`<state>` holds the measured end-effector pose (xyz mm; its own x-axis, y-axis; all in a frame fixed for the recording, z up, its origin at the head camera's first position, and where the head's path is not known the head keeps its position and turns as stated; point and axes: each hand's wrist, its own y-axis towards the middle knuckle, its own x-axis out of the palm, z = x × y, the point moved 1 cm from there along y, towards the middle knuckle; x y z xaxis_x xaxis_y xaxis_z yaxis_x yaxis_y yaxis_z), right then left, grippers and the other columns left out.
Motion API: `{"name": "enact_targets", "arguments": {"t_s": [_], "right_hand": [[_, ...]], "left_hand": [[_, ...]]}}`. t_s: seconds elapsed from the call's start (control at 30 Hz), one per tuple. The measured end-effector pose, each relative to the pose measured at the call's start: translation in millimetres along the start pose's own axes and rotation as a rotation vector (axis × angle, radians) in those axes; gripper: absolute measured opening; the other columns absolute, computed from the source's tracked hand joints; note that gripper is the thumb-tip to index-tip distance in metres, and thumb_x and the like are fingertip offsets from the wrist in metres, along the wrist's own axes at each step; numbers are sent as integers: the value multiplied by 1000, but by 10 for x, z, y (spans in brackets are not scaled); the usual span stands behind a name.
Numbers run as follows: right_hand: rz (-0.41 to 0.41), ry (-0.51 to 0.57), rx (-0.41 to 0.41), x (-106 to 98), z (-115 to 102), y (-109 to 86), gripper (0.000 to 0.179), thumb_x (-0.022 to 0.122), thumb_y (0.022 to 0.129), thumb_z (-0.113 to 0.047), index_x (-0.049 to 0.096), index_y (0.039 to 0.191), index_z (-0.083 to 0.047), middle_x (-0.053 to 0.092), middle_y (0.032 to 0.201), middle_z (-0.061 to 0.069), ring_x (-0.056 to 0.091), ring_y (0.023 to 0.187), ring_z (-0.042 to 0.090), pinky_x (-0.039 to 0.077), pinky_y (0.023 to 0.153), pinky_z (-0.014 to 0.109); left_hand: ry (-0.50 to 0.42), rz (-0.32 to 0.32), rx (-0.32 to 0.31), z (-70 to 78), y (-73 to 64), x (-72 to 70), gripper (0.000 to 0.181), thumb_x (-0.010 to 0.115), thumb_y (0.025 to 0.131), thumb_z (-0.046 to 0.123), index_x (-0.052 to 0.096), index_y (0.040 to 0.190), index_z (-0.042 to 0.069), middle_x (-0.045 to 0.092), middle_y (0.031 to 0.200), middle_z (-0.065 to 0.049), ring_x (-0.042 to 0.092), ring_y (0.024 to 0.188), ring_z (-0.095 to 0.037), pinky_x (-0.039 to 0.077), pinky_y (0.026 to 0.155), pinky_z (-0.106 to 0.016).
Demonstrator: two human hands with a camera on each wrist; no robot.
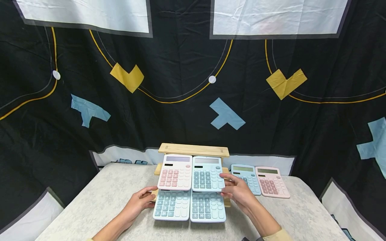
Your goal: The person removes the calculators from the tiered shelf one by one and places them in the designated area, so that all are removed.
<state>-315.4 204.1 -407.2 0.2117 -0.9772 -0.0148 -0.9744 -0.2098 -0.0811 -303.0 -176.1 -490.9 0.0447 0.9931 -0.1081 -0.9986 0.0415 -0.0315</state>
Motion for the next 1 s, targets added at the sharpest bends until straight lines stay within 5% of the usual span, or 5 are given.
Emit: {"name": "enact_targets", "arguments": {"t_s": [0.53,1.0], "right_hand": [[-45,45,-30,-42,-5,-91,69,59,86,8,34,150,6,61,117,17,64,95,20,59,81,27],[24,19,1,-150,-60,-188,69,59,86,7,37,151,1,59,125,17,64,100,21,58,83,29]], "left_hand": [[-4,10,12,6,-16,1,43,62,99,17,56,139,1,64,110,-12,65,100,-18,62,86,-38],[-2,31,-6,-9,1,8,42,61,100,15,56,138,1,63,112,-13,65,99,-18,62,86,-41]]}}
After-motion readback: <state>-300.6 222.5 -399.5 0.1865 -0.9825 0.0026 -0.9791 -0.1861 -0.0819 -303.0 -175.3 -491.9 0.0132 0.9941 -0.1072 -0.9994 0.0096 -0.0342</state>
